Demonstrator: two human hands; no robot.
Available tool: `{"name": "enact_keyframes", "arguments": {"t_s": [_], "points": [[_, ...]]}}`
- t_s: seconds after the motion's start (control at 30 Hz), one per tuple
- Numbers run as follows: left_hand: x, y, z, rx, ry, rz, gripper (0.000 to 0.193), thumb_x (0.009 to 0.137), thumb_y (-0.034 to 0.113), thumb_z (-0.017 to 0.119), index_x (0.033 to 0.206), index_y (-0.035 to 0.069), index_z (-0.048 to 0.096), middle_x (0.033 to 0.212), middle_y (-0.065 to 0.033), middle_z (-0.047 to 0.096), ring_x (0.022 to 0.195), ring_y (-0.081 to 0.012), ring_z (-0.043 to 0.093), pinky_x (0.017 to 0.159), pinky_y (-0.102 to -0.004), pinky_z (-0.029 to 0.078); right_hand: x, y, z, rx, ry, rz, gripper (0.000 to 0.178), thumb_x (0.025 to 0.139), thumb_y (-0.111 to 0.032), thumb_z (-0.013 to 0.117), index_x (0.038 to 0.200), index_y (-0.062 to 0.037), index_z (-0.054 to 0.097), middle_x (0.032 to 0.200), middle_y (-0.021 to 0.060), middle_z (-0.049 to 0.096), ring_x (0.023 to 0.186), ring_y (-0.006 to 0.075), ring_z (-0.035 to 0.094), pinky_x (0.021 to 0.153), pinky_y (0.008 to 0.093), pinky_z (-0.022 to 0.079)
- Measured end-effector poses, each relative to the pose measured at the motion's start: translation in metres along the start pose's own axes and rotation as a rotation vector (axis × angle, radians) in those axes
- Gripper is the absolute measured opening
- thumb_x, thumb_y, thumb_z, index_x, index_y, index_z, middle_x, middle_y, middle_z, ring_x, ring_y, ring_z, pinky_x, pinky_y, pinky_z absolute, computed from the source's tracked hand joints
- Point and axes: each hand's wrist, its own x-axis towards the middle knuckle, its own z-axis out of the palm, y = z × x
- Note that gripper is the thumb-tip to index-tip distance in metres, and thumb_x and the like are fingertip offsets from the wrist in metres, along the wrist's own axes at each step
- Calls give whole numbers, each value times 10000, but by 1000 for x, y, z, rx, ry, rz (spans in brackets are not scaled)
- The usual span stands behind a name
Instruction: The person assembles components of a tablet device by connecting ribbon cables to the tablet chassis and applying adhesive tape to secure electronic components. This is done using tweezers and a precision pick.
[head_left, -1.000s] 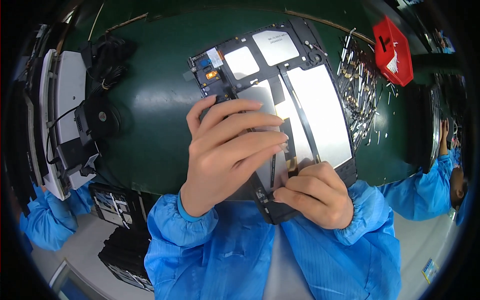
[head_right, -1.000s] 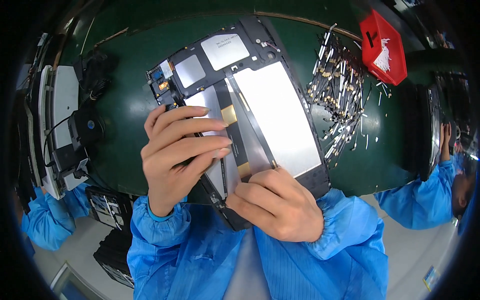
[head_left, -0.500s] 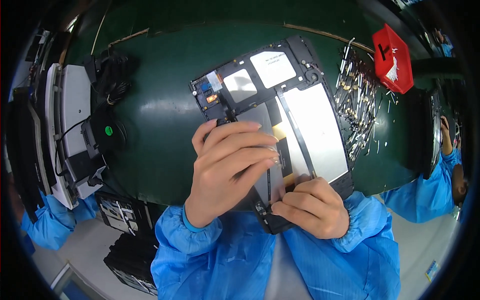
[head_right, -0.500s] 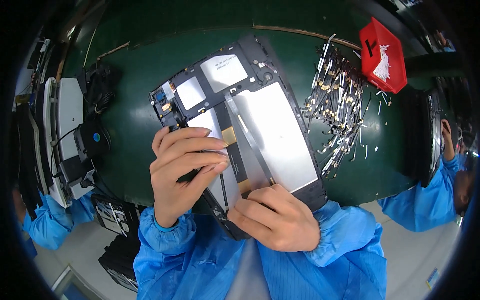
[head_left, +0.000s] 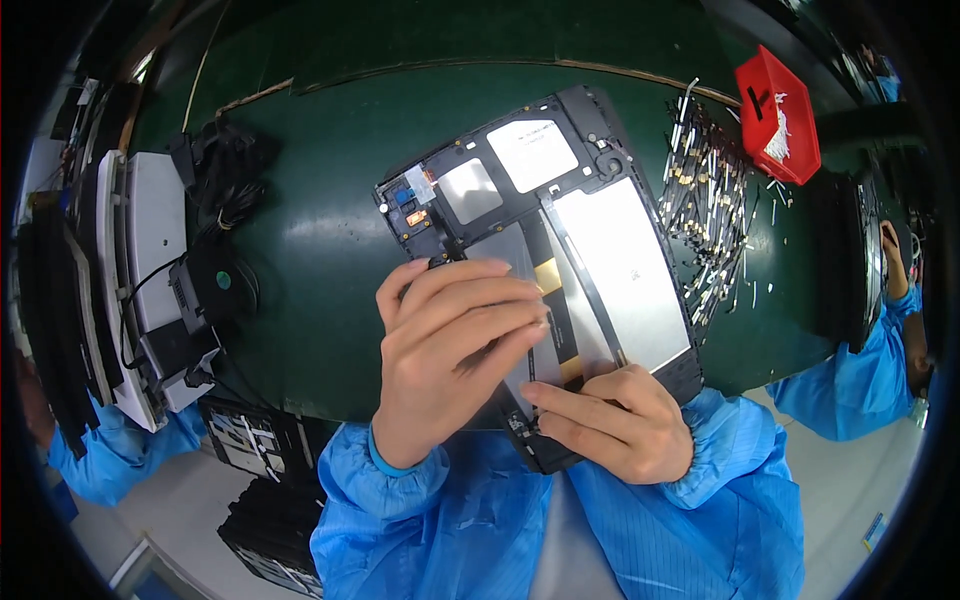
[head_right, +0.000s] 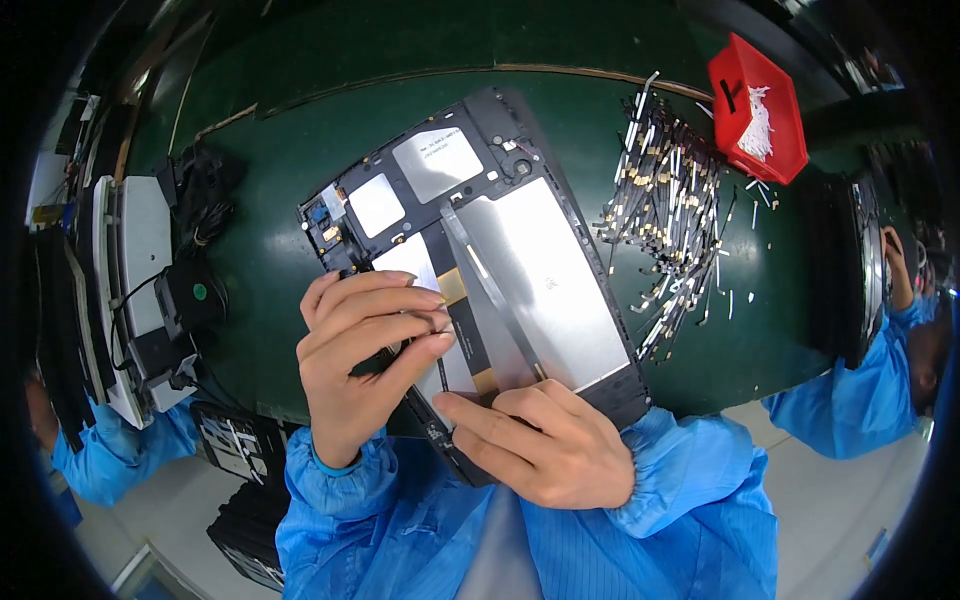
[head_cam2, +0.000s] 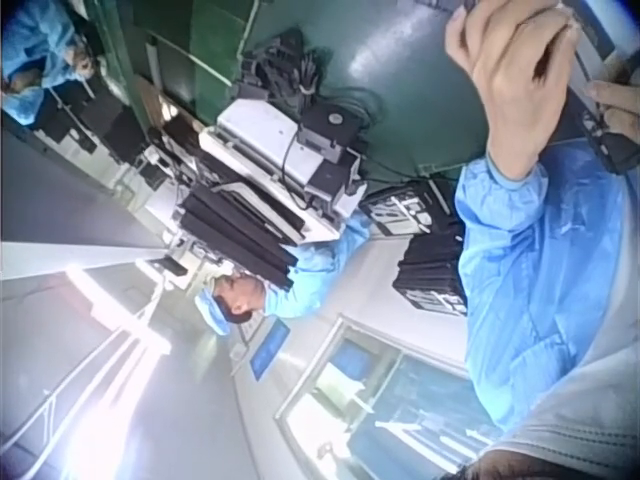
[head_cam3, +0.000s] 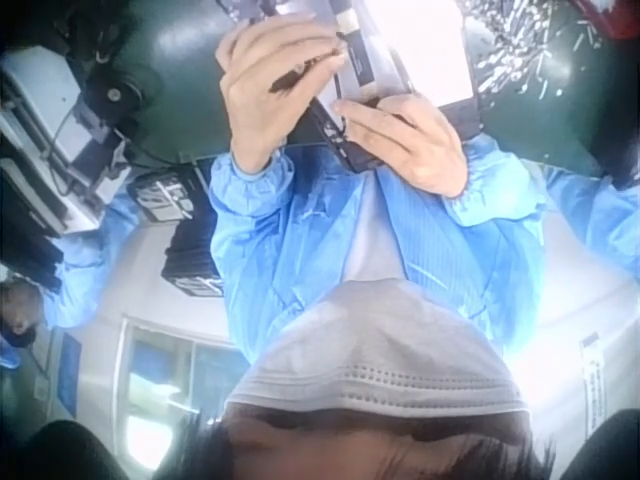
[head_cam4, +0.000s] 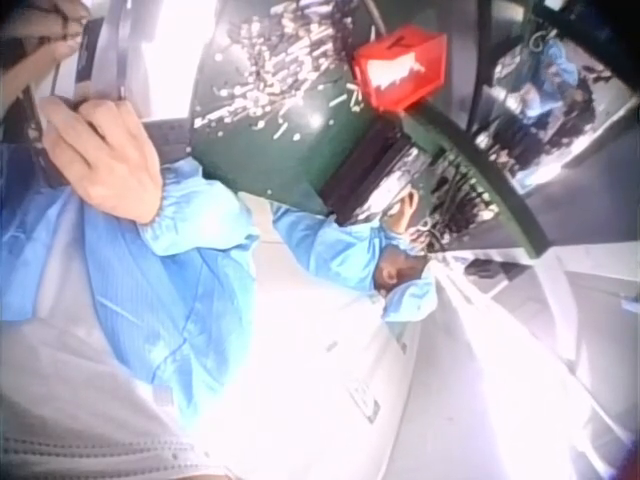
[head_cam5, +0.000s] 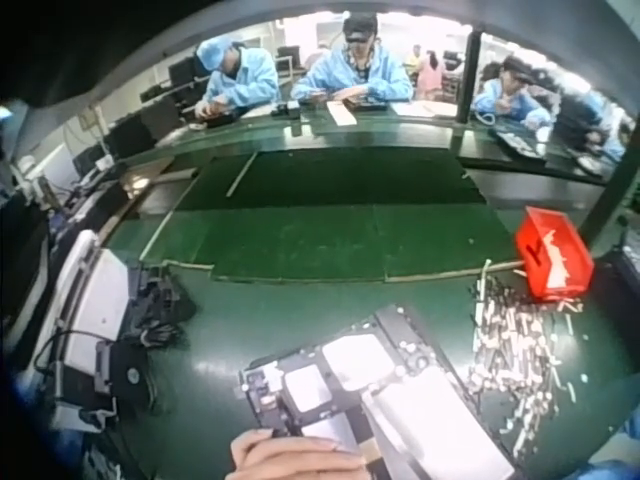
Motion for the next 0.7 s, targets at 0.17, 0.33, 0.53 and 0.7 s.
{"name": "enact_keyframes", "arguments": {"t_s": [0.17, 0.33, 0.53, 0.7], "points": [[-11, 6, 14, -219, 203, -144, 331, 699, 205, 789, 984, 77, 680, 1089, -100, 639, 1092, -253, 547, 1025, -406, 287, -4, -1, 2, -10, -11, -16, 178, 702, -111, 636, 860, -41, 680, 1181, 45, 611, 836, 153, 532, 669, 254, 433], [-66, -13, 15, 139, 207, 35, 592, 863, 655, 411, 1072, 179, 695, 1312, -158, 464, 1249, -351, 346, 1063, -431, 237, 1, -15, -8, -53, -97, -3, 187, 724, -109, 620, 897, -47, 656, 1189, 73, 595, 842, 163, 543, 684, 253, 444], [-43, -10, 9, 194, 55, -25, 778, 816, 771, 223, 1109, 221, 688, 1347, -195, 414, 1293, -402, 233, 1076, -459, 166, 10, -7, -29, 225, -195, 115, 281, 758, -159, 624, 1008, -33, 608, 985, 107, 582, 809, 205, 573, 716, 300, 499], [-37, -22, 16, 216, 118, -13, 725, 885, 697, 180, 1100, 231, 692, 1358, -206, 399, 1299, -413, 232, 1088, -480, 122, 20, -10, -36, 131, -276, 193, 418, 803, -319, 642, 1091, -18, 609, 760, 60, 534, 678, 186, 560, 641, 285, 489]]}}
